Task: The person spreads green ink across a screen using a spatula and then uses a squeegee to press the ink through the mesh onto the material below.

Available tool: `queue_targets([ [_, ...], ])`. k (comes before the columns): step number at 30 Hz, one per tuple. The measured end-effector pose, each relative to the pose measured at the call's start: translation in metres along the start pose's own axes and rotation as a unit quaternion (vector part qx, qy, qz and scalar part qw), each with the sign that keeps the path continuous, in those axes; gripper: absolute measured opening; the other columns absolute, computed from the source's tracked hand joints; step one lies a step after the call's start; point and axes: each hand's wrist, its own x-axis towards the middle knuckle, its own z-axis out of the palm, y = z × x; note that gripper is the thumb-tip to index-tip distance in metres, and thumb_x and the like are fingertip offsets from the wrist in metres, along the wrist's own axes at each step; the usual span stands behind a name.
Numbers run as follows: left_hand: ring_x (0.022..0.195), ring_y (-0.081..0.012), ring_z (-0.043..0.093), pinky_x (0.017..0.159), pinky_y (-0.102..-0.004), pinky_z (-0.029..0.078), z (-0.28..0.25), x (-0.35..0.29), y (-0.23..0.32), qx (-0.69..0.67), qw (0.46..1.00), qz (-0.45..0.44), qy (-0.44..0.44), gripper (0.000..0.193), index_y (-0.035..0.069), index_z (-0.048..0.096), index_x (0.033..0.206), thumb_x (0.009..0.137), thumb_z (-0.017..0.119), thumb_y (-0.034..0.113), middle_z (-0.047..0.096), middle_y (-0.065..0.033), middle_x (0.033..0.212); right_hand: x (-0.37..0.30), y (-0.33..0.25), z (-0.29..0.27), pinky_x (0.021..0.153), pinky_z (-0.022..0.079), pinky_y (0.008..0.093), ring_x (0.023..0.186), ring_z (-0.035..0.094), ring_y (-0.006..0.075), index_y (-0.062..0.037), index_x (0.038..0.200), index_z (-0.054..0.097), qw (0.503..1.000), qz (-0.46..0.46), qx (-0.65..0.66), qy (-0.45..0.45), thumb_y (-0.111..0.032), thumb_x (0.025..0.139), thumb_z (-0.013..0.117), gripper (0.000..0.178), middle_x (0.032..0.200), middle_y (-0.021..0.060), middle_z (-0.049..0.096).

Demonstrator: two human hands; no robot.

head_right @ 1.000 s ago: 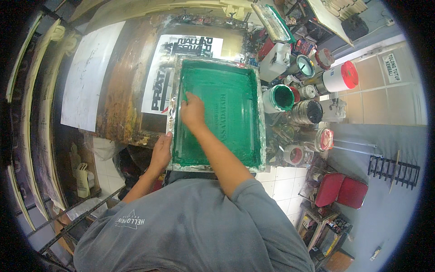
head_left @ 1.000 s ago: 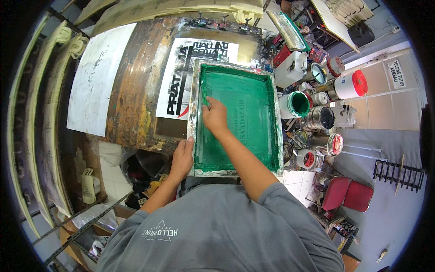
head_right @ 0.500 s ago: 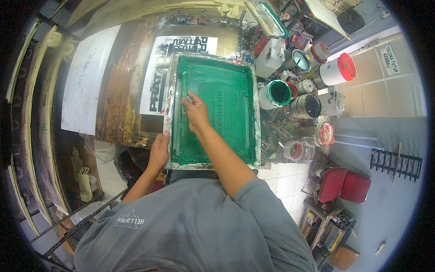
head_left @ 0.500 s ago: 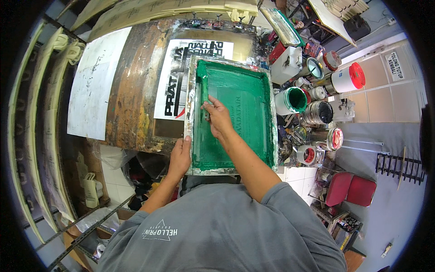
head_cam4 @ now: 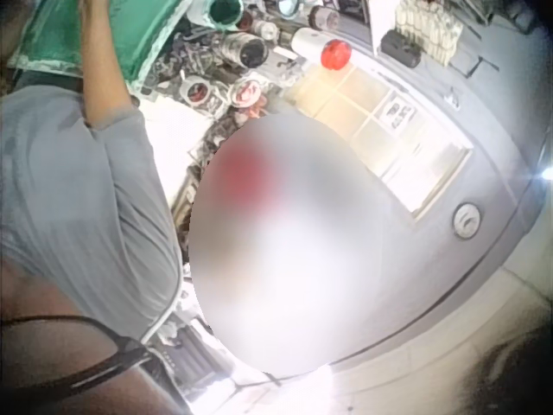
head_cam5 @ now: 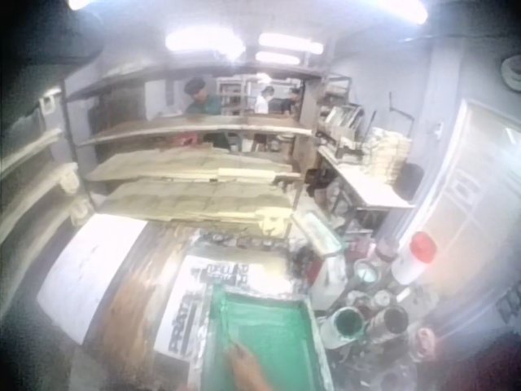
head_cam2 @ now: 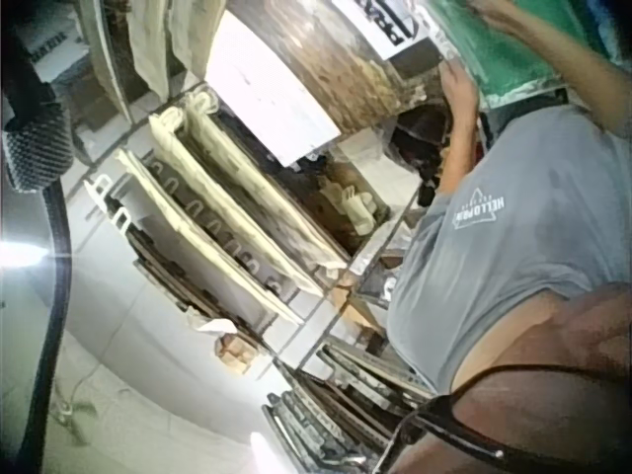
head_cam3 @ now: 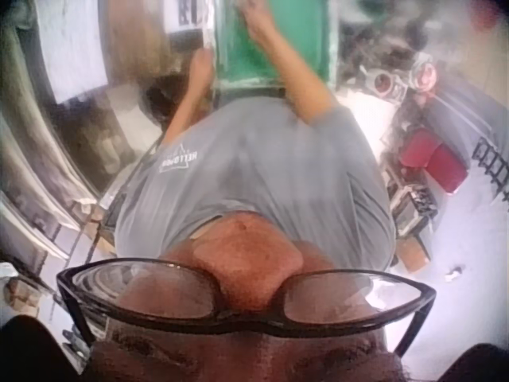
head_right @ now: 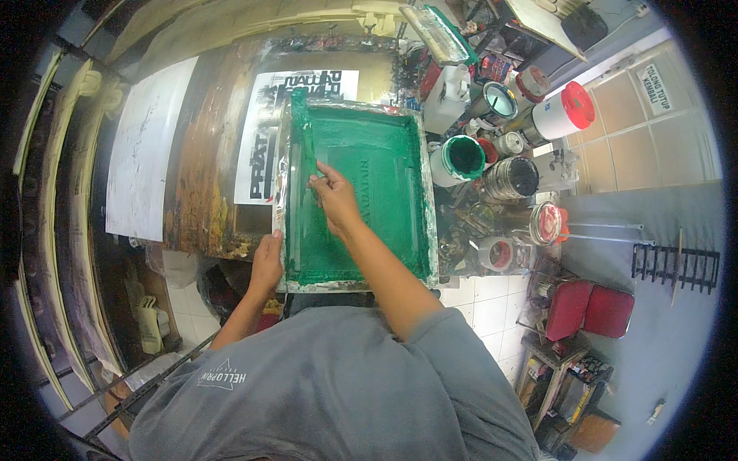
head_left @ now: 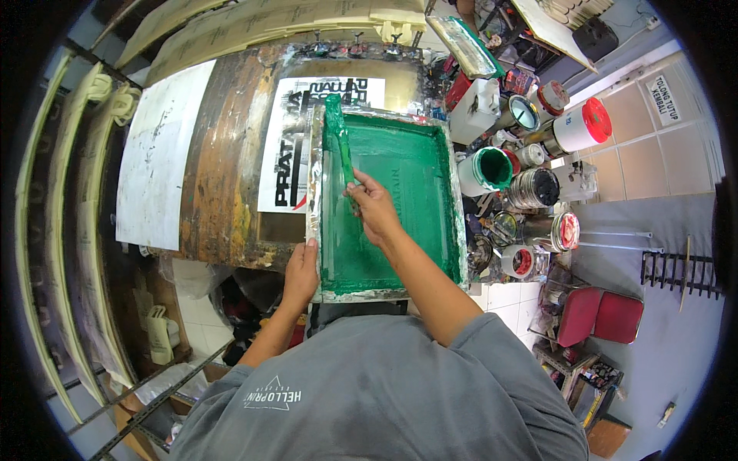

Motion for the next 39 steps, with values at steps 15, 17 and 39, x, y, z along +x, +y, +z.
queue_targets([
  [15, 0.088, -0.0158, 0.053, 0.083, -0.0314, 0.043, 0.002, 0.014, -0.031, -0.126, 0.990, -0.056, -0.015, 0.045, -0.003, 0.062, 0.102, 0.107, 0.043, 0.038, 0.061, -0.0084, 0.095, -0.235, -0.174, -0.189, 0.072, 0.042, 0.0221, 0.076, 0.050, 0.0053, -0.0015, 0.131, 0.062, 0.898, -0.127, -0.350, 0.235, -0.010, 0.093, 0.067, 0.039, 0.090, -0.0031, 0.060],
  [17, 0.091, -0.0169, 0.055, 0.086, -0.0318, 0.044, 0.003, 0.014, -0.032, -0.149, 0.986, -0.069, -0.024, 0.046, -0.003, 0.062, 0.105, 0.107, 0.042, 0.038, 0.063, -0.0099, 0.099, -0.248, -0.203, -0.202, 0.073, 0.044, 0.0273, 0.076, 0.054, 0.0132, -0.0014, 0.128, 0.063, 0.810, -0.134, -0.518, 0.241, -0.007, 0.090, 0.067, 0.039, 0.087, 0.0041, 0.062],
  [39, 0.093, -0.0182, 0.054, 0.087, -0.0327, 0.043, 0.000, 0.014, -0.019, -0.108, 0.992, -0.057, -0.024, 0.047, -0.004, 0.062, 0.106, 0.107, 0.043, 0.040, 0.062, -0.0110, 0.102, -0.210, -0.208, -0.252, 0.082, 0.048, 0.0430, 0.095, 0.057, 0.0324, -0.0091, 0.128, 0.062, 0.466, -0.247, -0.846, 0.082, 0.004, 0.074, 0.062, 0.055, 0.105, 0.0135, 0.058],
])
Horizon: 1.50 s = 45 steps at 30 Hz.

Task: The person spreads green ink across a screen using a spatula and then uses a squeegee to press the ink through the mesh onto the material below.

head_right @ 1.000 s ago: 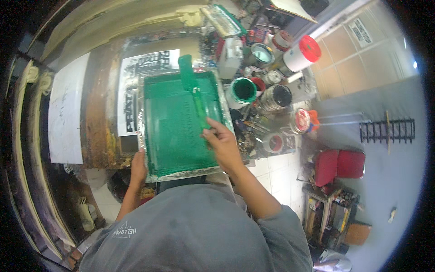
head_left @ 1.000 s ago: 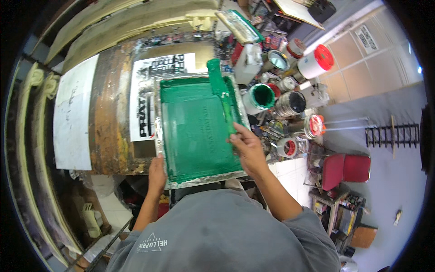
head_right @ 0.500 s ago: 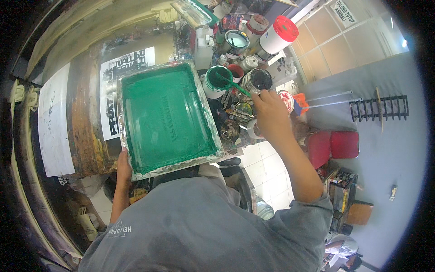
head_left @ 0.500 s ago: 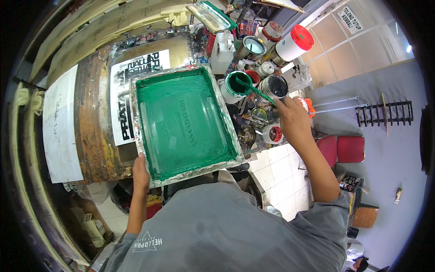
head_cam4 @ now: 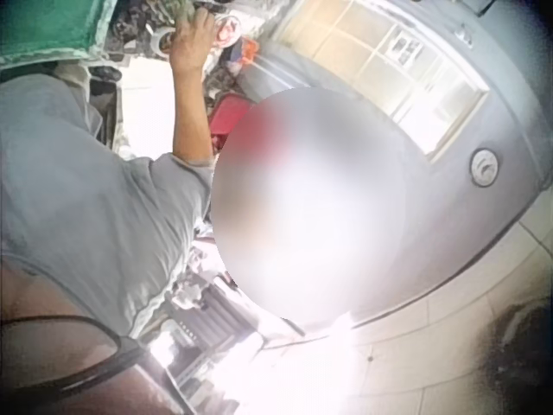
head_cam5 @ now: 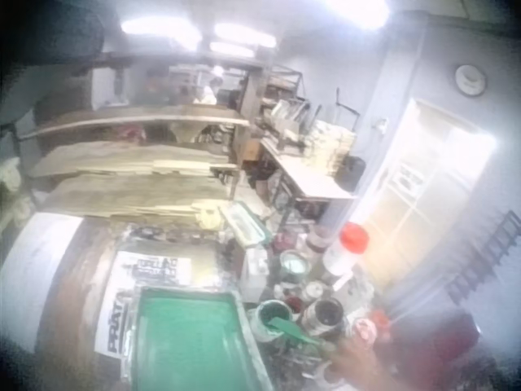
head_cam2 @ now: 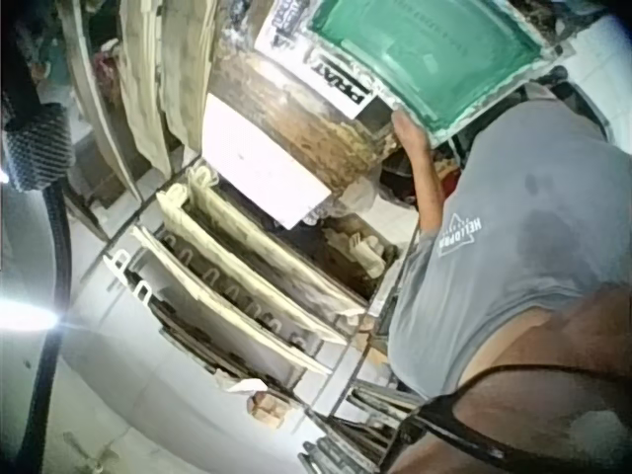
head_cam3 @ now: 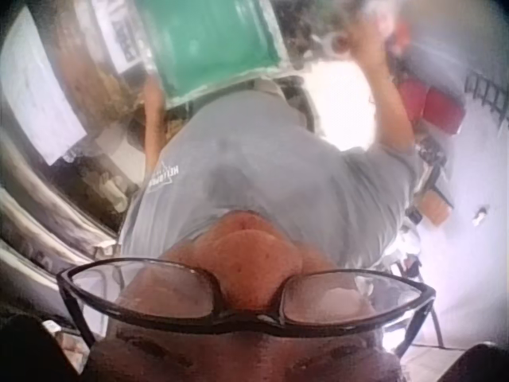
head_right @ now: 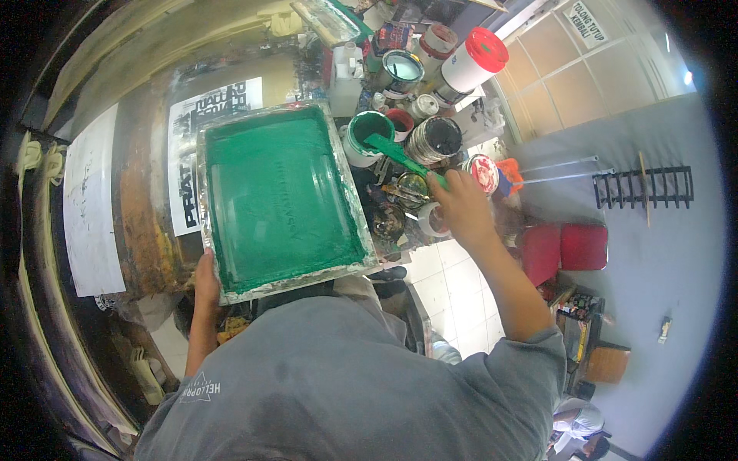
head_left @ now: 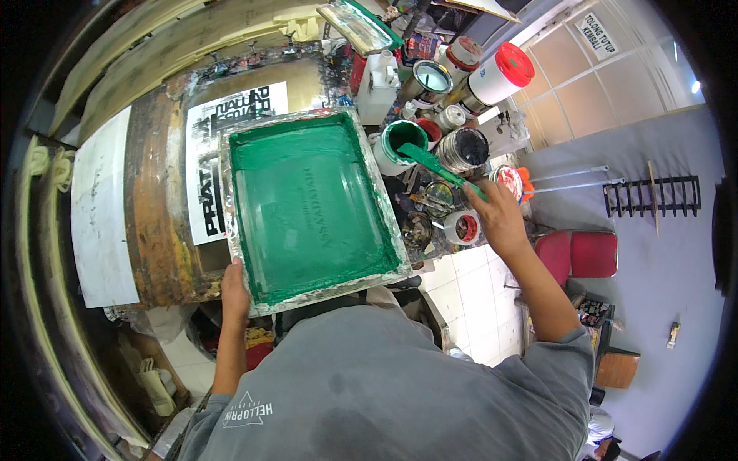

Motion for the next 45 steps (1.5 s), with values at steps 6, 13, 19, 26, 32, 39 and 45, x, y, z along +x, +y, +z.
queue_targets([
  [6, 0.095, -0.0182, 0.054, 0.088, -0.0322, 0.042, -0.001, 0.000, 0.002, -0.020, 1.000, -0.006, -0.005, 0.046, -0.004, 0.062, 0.106, 0.107, 0.044, 0.039, 0.062, -0.0103, 0.104, 0.003, 0.014, -0.044, 0.085, 0.047, 0.0426, 0.099, 0.054, 0.0322, -0.0064, 0.123, 0.063, 0.999, -0.038, -0.002, -0.006, -0.005, 0.079, 0.058, 0.044, 0.100, 0.0114, 0.053],
  [13, 0.095, -0.0180, 0.055, 0.089, -0.0317, 0.043, -0.001, 0.002, 0.003, -0.004, 1.000, 0.006, -0.013, 0.046, -0.004, 0.062, 0.109, 0.107, 0.043, 0.038, 0.062, -0.0092, 0.104, 0.022, 0.025, -0.082, 0.091, 0.048, 0.0402, 0.106, 0.054, 0.0326, -0.0075, 0.123, 0.066, 0.996, -0.040, -0.021, -0.080, 0.004, 0.073, 0.061, 0.052, 0.108, 0.0133, 0.054],
  [19, 0.095, -0.0174, 0.055, 0.089, -0.0318, 0.043, -0.004, 0.002, -0.003, -0.003, 1.000, -0.001, -0.006, 0.047, -0.004, 0.062, 0.109, 0.107, 0.043, 0.038, 0.062, -0.0092, 0.104, 0.018, 0.027, -0.078, 0.090, 0.049, 0.0374, 0.099, 0.059, 0.0333, -0.0067, 0.121, 0.068, 0.991, 0.085, 0.103, -0.007, 0.002, 0.081, 0.064, 0.041, 0.103, 0.0145, 0.062],
  [26, 0.096, -0.0174, 0.055, 0.090, -0.0316, 0.043, 0.001, 0.000, 0.008, 0.004, 1.000, 0.000, 0.001, 0.048, -0.004, 0.063, 0.110, 0.107, 0.044, 0.039, 0.063, -0.0100, 0.105, 0.000, -0.007, 0.036, 0.074, 0.045, 0.0232, 0.084, 0.058, 0.0094, -0.0004, 0.121, 0.066, 0.745, 0.399, 0.533, 0.040, -0.008, 0.094, 0.058, 0.029, 0.095, 0.0042, 0.066],
  [32, 0.099, -0.0177, 0.055, 0.092, -0.0313, 0.043, 0.003, -0.003, 0.017, -0.031, 0.999, -0.017, -0.006, 0.048, -0.005, 0.063, 0.113, 0.107, 0.044, 0.038, 0.063, -0.0101, 0.109, 0.015, -0.024, 0.074, 0.046, 0.029, 0.0200, 0.053, 0.040, 0.0029, -0.0028, 0.120, 0.066, 0.693, 0.424, 0.580, 0.055, -0.010, 0.095, 0.055, 0.028, 0.078, -0.0031, 0.056],
  [39, 0.100, -0.0174, 0.055, 0.092, -0.0312, 0.042, 0.001, 0.000, 0.013, -0.004, 1.000, -0.021, -0.009, 0.047, -0.004, 0.062, 0.115, 0.107, 0.043, 0.039, 0.063, -0.0093, 0.109, -0.004, -0.020, 0.067, 0.050, 0.037, 0.0212, 0.058, 0.048, 0.0050, 0.0009, 0.119, 0.066, 0.714, 0.443, 0.542, 0.029, -0.008, 0.095, 0.055, 0.028, 0.080, -0.0007, 0.060],
  [45, 0.098, -0.0171, 0.054, 0.091, -0.0316, 0.043, 0.002, 0.000, 0.008, -0.032, 0.999, -0.032, -0.008, 0.046, -0.003, 0.062, 0.113, 0.107, 0.043, 0.038, 0.062, -0.0084, 0.106, -0.012, -0.006, 0.028, 0.074, 0.049, 0.0245, 0.082, 0.062, 0.0111, 0.0047, 0.117, 0.068, 0.718, 0.458, 0.523, -0.023, -0.008, 0.095, 0.054, 0.029, 0.096, 0.0076, 0.069],
])
